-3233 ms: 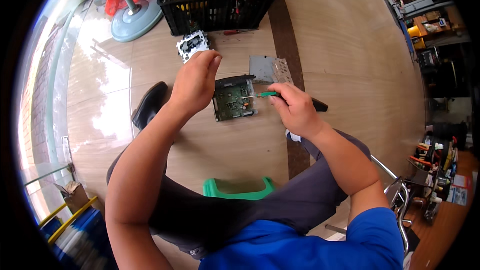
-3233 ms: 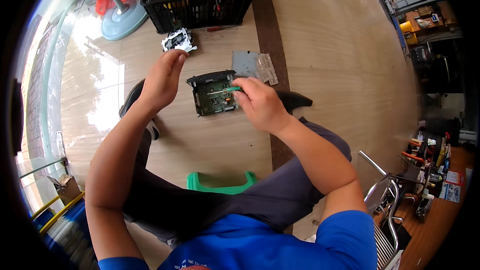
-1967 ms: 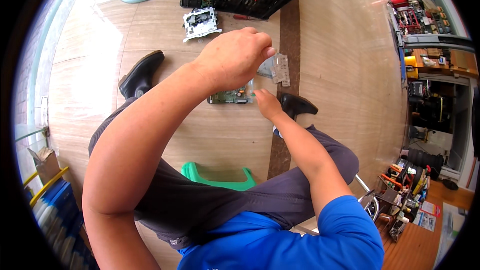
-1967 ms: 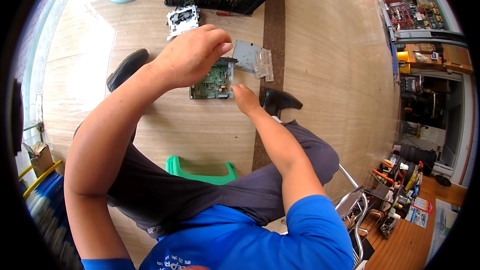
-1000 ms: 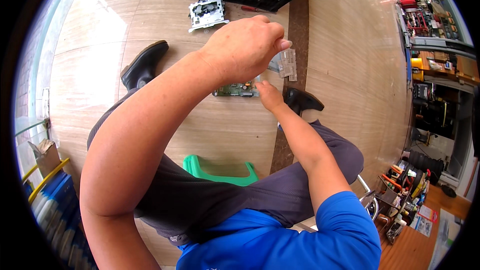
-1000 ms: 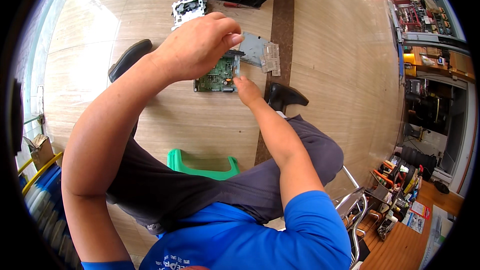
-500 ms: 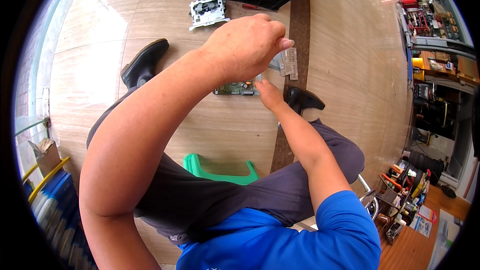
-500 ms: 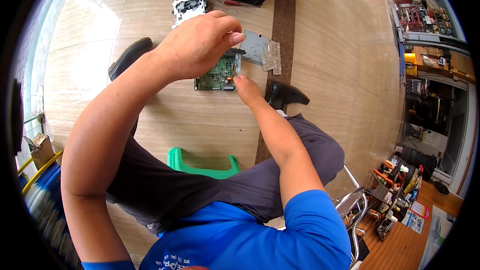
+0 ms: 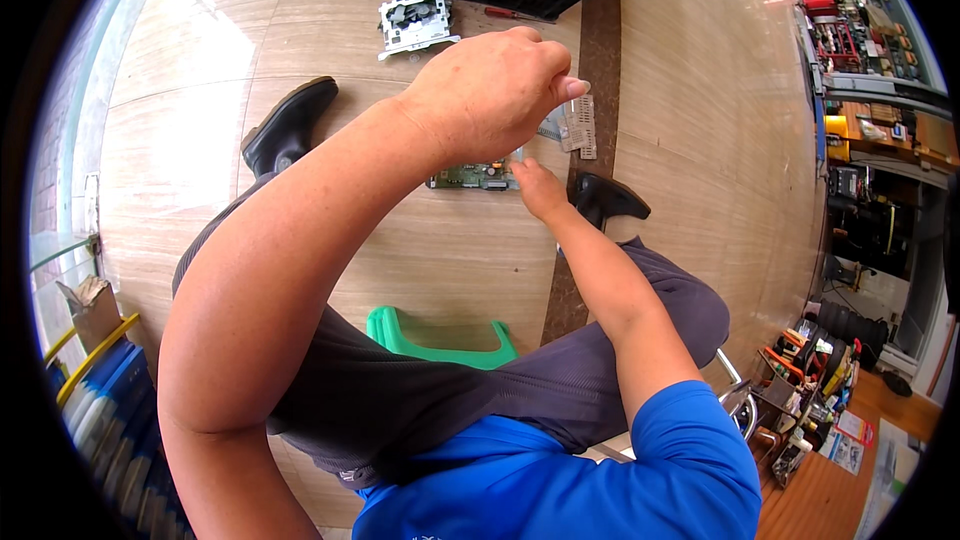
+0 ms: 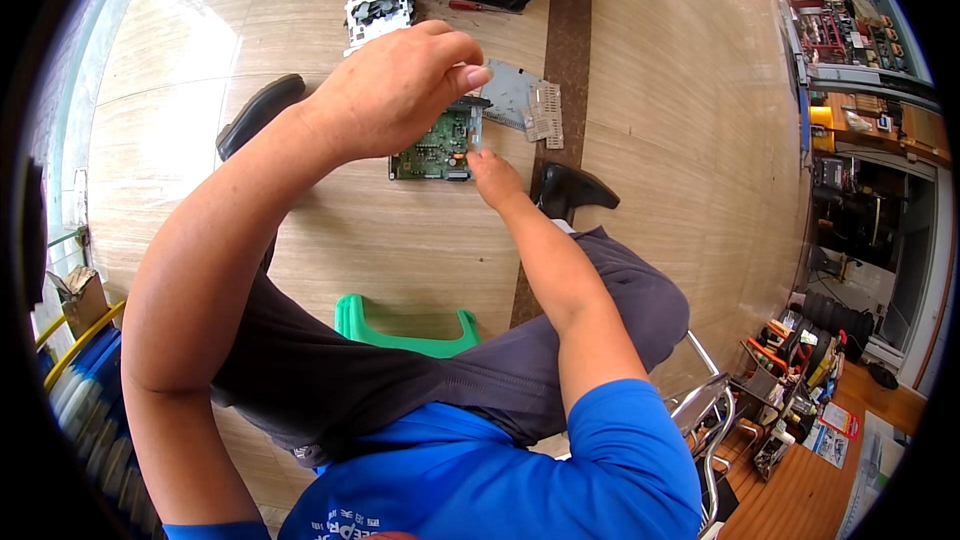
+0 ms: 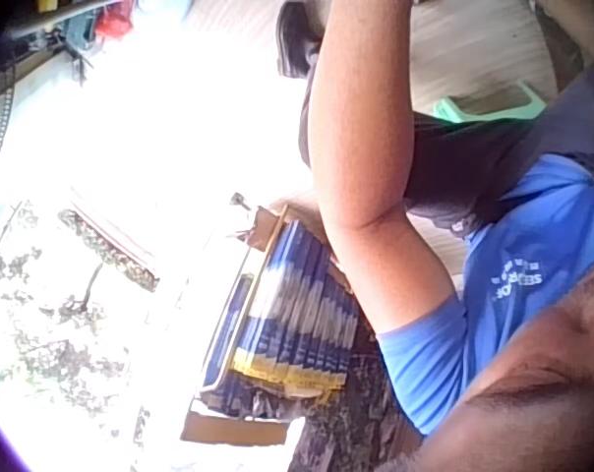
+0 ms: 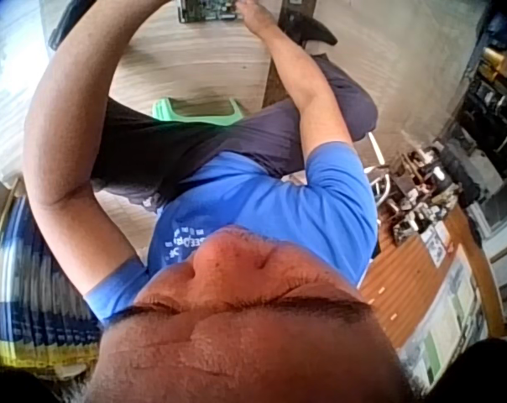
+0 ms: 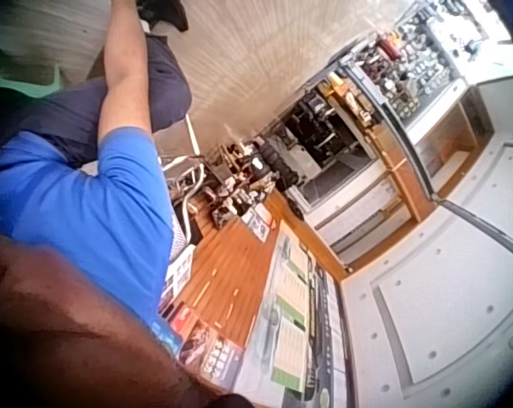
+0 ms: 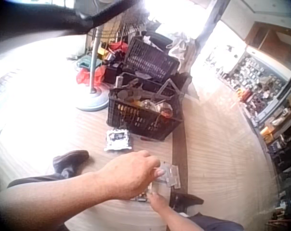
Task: The person works on an electronic circuit board within a metal casing, using a screwdriver to manipulate small components and wires.
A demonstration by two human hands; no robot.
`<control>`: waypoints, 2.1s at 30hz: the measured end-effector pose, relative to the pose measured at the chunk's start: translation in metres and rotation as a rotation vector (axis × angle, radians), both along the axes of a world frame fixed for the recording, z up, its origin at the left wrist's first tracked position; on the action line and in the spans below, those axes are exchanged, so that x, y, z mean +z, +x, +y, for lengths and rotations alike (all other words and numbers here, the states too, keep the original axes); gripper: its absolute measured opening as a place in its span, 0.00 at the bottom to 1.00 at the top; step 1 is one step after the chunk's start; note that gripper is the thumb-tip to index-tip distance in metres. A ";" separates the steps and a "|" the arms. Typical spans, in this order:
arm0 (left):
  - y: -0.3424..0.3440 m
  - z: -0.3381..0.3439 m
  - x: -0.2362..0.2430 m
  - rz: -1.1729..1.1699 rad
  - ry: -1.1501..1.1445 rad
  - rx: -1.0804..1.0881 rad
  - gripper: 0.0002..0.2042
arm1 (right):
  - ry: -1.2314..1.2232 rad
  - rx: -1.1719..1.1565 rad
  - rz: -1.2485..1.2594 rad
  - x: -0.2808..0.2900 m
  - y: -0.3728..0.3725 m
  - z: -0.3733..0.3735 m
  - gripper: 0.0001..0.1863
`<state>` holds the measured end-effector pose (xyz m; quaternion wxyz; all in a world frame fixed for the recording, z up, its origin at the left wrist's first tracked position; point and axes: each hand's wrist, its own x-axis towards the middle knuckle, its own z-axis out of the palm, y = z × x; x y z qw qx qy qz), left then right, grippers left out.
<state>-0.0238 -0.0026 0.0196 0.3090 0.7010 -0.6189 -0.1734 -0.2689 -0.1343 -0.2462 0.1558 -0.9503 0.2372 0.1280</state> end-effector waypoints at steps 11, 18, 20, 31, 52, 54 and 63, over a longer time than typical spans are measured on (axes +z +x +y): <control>0.000 0.000 -0.002 0.008 -0.011 0.005 0.16 | -0.004 0.022 0.057 -0.001 0.001 -0.002 0.15; 0.000 -0.001 -0.002 0.019 -0.016 0.000 0.16 | -0.030 0.045 0.024 -0.006 -0.002 -0.005 0.13; 0.000 0.000 -0.002 0.017 -0.019 0.002 0.16 | -0.026 0.038 0.031 -0.007 -0.002 -0.004 0.13; 0.000 0.000 -0.001 0.014 -0.013 0.000 0.16 | -0.020 0.014 0.061 -0.005 0.000 -0.003 0.13; -0.001 0.000 0.000 0.009 0.006 0.005 0.17 | -0.014 0.002 0.032 -0.007 -0.001 -0.001 0.13; -0.001 0.000 -0.001 0.008 0.003 0.008 0.17 | -0.013 0.001 0.032 -0.007 -0.001 -0.002 0.13; -0.001 0.000 0.000 0.001 0.002 -0.006 0.17 | -0.029 -0.006 0.008 -0.007 -0.002 -0.001 0.11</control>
